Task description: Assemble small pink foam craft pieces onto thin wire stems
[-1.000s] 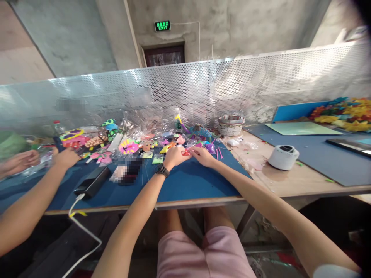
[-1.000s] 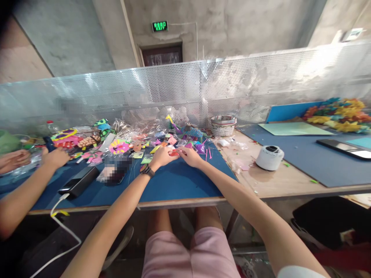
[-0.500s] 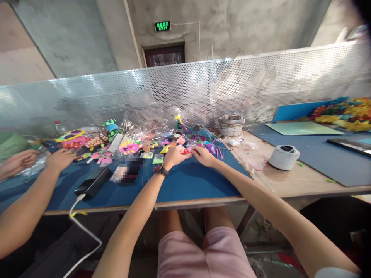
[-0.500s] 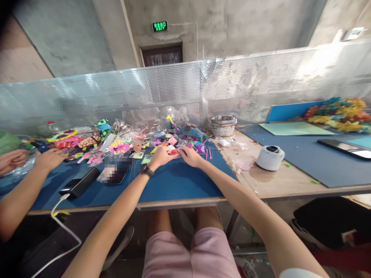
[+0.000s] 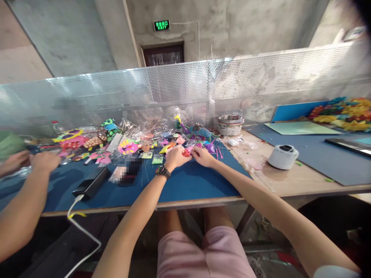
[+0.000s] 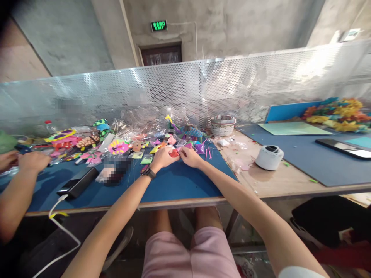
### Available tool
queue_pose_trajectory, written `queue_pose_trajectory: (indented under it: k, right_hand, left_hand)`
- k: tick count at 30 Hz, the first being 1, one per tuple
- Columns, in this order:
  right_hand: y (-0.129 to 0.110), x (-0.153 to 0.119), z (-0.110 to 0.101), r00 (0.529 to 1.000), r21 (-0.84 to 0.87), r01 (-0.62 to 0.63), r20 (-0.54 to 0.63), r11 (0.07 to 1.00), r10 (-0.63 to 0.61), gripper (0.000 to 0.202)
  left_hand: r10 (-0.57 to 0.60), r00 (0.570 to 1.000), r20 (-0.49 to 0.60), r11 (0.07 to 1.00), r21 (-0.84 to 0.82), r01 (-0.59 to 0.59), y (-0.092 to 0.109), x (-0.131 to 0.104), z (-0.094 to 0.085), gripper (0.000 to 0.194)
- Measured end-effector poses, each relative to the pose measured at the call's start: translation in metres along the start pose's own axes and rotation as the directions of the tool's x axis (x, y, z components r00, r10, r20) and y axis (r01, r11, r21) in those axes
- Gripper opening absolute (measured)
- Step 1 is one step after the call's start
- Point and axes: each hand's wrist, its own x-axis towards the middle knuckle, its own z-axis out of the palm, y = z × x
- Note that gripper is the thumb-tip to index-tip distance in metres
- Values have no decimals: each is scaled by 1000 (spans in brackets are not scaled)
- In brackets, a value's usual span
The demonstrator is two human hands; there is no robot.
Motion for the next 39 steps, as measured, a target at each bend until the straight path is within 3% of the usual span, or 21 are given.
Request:
queue_pose_trajectory:
  k: [7, 13, 19, 28, 32, 37, 39]
  right_hand:
    - [-6, 3, 0, 998, 120, -66, 15, 991, 65, 26]
    - [-10, 1, -3, 968, 291, -244, 127, 925, 215, 28]
    - [-8, 2, -1, 967, 304, -250, 118, 919, 225, 27]
    - [-8, 6, 0, 939, 358, -341, 76, 869, 337, 26]
    - [-10, 8, -2, 896, 458, -434, 133, 775, 423, 31]
    - [-9, 8, -6, 819, 629, -563, 339, 536, 462, 29]
    - [-8, 8, -7, 824, 629, -559, 352, 540, 443, 28]
  left_hand:
    - [-3, 1000, -9, 998, -60, 3, -5, 3, 4, 29]
    - [-8, 1000, 18, 997, -76, 10, -9, 6, 4, 30]
    - [2, 1000, 27, 1000, -26, -1, -8, 5, 4, 32]
    - [-12, 999, 37, 995, 98, 8, -4, 5, 4, 35]
    - [-7, 1000, 18, 990, 144, 4, -2, 5, 4, 35]
    - [15, 1000, -4, 987, 158, -14, 1, 5, 2, 34]
    - [3, 1000, -6, 990, 143, -2, 1, 4, 1, 36]
